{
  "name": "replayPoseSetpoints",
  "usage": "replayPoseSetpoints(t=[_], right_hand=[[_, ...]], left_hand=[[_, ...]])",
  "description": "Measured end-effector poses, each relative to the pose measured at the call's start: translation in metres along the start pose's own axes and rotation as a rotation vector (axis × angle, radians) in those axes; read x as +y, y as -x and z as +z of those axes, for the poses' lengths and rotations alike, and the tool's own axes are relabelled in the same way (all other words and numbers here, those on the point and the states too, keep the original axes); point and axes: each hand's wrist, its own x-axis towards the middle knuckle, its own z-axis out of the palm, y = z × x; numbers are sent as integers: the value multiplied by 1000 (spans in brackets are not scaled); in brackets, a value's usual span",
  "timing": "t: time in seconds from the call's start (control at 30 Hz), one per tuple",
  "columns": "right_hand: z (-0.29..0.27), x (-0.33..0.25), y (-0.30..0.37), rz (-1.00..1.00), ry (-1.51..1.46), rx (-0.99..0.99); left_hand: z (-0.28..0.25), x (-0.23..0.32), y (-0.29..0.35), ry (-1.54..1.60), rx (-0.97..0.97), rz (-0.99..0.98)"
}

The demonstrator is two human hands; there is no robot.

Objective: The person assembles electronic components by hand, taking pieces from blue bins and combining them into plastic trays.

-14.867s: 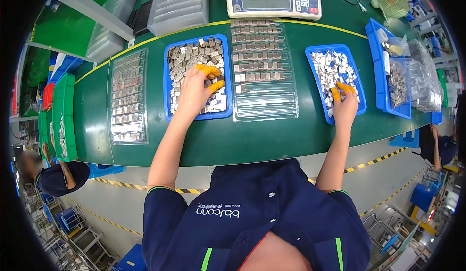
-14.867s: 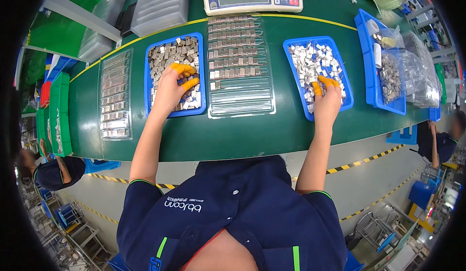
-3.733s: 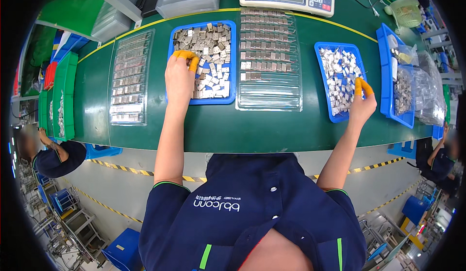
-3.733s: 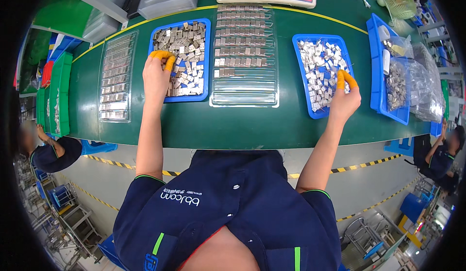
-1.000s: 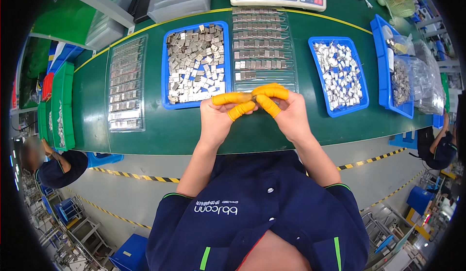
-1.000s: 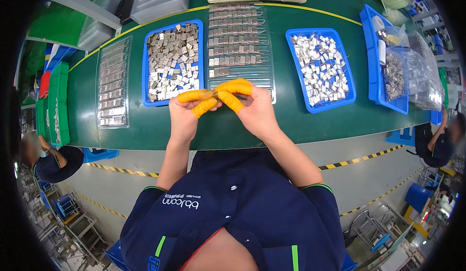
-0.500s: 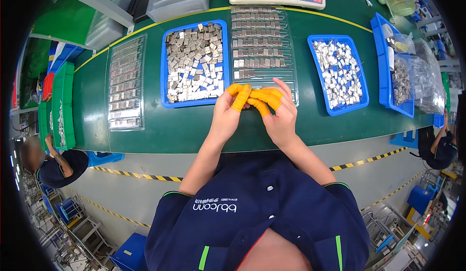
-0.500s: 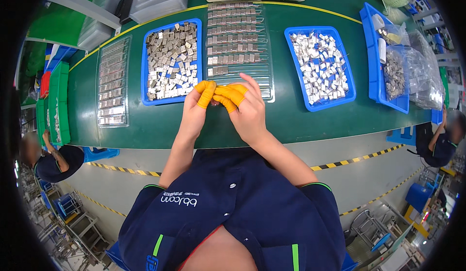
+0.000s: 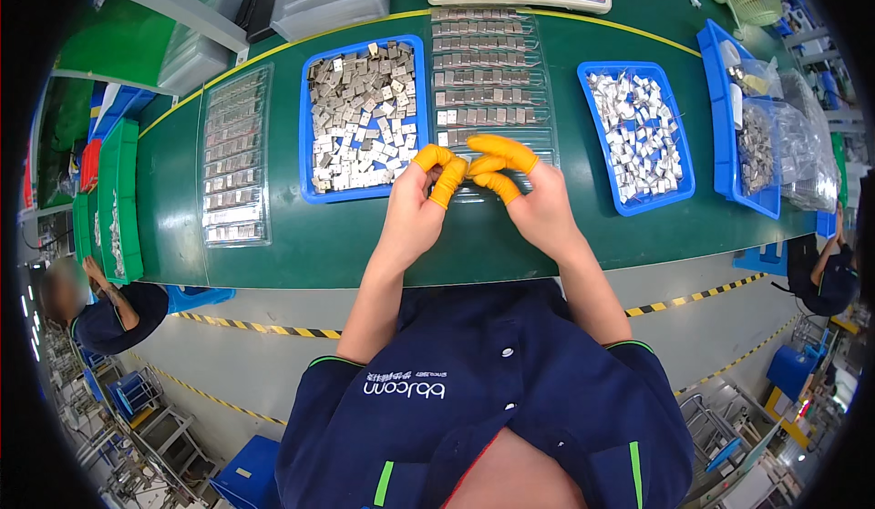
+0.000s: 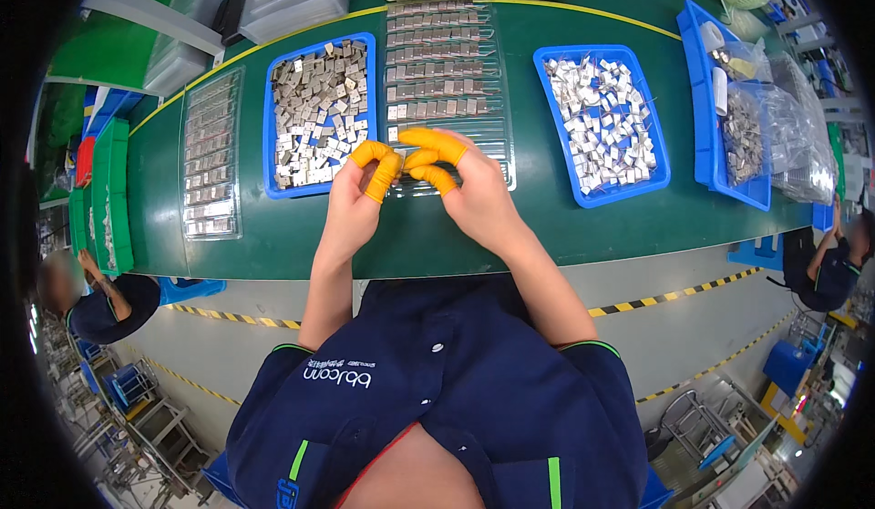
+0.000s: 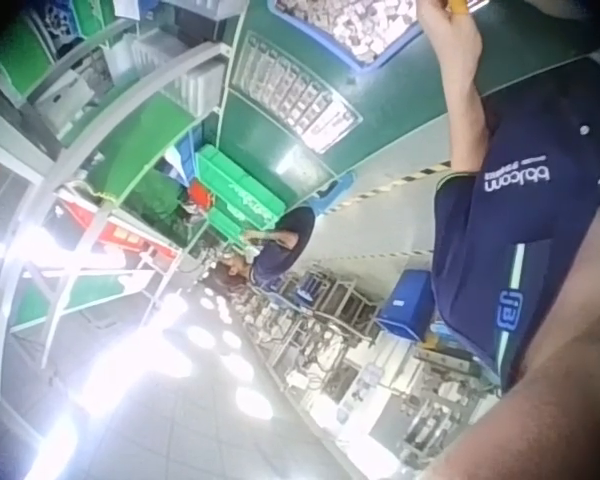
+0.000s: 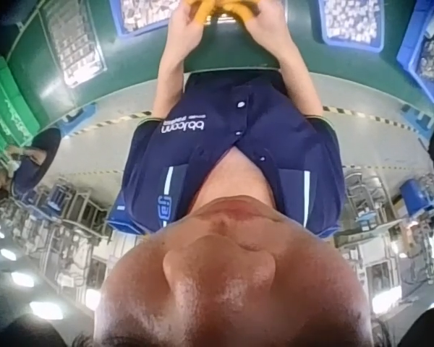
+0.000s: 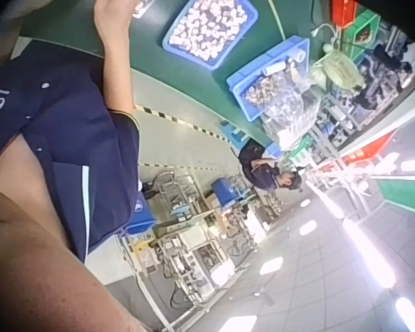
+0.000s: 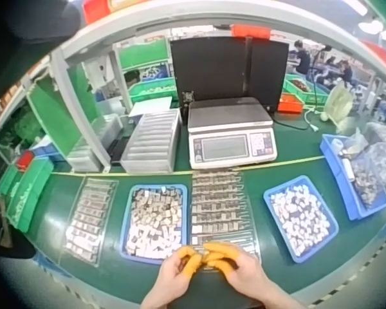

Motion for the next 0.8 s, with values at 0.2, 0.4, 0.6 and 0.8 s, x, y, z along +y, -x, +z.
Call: replayPoseSetpoints(t=[0.2, 0.4, 0.6, 0.8], right_hand=[[-3, 4, -10, -4, 31, 281], [3, -8, -9, -96, 182, 177], [3, 0, -14, -100, 220, 200], [6, 26, -17, 9, 365, 200]], left_hand=[[-3, 3, -3, 112, 95, 11], [9, 6, -8, 194, 81, -36], [6, 2, -8, 221, 6, -73], [-5, 2, -15, 222, 9, -59]])
